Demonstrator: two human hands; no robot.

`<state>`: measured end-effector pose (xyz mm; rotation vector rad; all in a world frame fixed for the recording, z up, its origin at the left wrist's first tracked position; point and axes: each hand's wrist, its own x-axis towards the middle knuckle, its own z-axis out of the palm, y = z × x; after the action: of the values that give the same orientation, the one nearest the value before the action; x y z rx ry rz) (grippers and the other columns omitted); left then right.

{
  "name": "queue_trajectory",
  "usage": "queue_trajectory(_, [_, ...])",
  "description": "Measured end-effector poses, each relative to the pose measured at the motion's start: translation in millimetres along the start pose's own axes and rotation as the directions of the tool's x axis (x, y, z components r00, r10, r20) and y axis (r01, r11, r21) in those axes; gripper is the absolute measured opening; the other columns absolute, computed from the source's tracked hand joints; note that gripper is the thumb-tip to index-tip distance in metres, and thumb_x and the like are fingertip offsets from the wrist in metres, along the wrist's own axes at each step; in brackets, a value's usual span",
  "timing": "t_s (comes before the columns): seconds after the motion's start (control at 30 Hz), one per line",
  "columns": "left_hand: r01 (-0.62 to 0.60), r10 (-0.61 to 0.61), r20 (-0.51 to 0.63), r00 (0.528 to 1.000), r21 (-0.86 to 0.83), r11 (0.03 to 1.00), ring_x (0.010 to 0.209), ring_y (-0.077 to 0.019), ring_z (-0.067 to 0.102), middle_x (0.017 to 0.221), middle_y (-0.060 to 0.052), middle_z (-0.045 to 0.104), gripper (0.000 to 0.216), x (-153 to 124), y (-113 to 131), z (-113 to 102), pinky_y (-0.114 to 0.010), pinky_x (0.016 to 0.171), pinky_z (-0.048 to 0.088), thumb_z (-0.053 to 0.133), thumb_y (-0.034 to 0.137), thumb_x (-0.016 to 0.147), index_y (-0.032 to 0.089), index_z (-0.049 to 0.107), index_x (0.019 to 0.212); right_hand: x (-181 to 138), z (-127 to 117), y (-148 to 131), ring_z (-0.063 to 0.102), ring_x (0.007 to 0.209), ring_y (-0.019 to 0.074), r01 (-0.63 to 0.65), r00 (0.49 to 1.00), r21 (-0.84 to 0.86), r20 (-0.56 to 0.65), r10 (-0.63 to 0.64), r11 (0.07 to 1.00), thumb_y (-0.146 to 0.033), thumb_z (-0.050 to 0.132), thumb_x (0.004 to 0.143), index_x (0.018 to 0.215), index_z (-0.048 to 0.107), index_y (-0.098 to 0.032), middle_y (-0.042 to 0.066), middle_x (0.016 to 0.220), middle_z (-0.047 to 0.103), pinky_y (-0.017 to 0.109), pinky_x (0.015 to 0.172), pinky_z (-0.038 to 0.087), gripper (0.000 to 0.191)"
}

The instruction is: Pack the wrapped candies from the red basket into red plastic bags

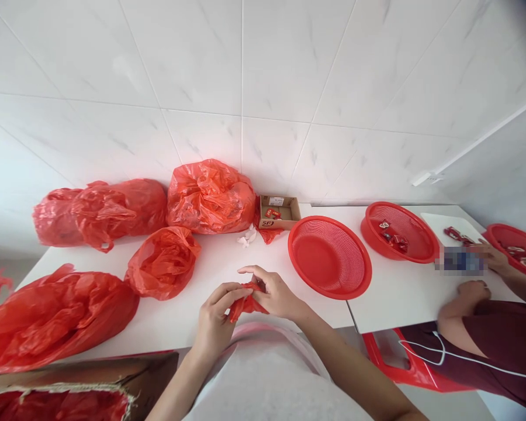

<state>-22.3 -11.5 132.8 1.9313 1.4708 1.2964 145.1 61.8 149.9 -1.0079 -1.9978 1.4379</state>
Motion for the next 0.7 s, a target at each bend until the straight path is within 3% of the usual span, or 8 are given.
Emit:
queue_trajectory(0.1, [-0.091,0.092,-0.027,0.995,0.057,0.994,0.091,-0.0145,0.065,0.102,-0.004,0.068,0.046,1,-1,4,-0.023,0.071,0.054,0.046,-0.006,0.079,0.025,0.07,0.102,-3,0,-1,0.051,0.062,0.0065,-0.04,0.998,0.179,0.057,0.031,0.983,-0.014,0.046,0.085,0.13,0.054,-0.027,0.002,0.105,0.059,0.02,0.058,0.043,0.047])
queue_trajectory(0.27, [-0.162,0.17,-0.065,0.983,0.112,0.98,0.082,-0.0136,0.064,0.101,-0.004,0.071,0.04,3,2,2,-0.024,0.069,0.053,0.047,-0.002,0.085,0.026,0.071,0.1,-4,4,-2,0.053,0.071,0.0116,-0.038,0.999,0.242,0.027,0.033,0.969,-0.015,0.045,0.088,0.124,0.057,-0.025,-0.002,0.079,0.059,0.024,0.068,0.044,0.039])
queue_trajectory(0.43, [-0.177,0.191,-0.095,0.977,0.139,0.974,0.081,-0.0147,0.063,0.1,-0.003,0.072,0.031,6,5,-4,-0.026,0.069,0.052,0.053,0.004,0.087,0.026,0.071,0.099,-2,1,-6,0.054,0.073,0.0116,-0.132,0.977,0.499,0.212,0.027,0.857,-0.02,0.052,0.086,0.123,0.059,-0.025,0.0,0.09,0.062,0.024,0.066,0.044,0.038])
queue_trajectory(0.57, [-0.191,0.2,-0.044,0.979,0.147,0.97,0.095,-0.0183,0.061,0.104,-0.003,0.072,0.039,6,1,-1,-0.031,0.079,0.054,0.051,0.003,0.088,0.03,0.07,0.109,5,6,-7,0.05,0.061,0.0098,-0.15,0.985,0.577,0.013,0.174,0.803,-0.034,0.06,0.086,0.116,0.062,-0.02,-0.001,0.074,0.06,0.023,0.06,0.041,0.033])
queue_trajectory(0.7, [-0.11,0.106,0.038,0.994,0.129,0.986,0.111,-0.0208,0.058,0.127,-0.005,0.065,0.045,3,-3,5,-0.038,0.088,0.055,0.047,0.007,0.092,0.032,0.061,0.127,21,6,0,0.045,0.052,0.0084,-0.087,0.938,0.579,-0.226,0.262,0.811,-0.037,0.064,0.082,0.116,0.061,-0.018,0.0,0.073,0.066,0.023,0.054,0.04,0.039])
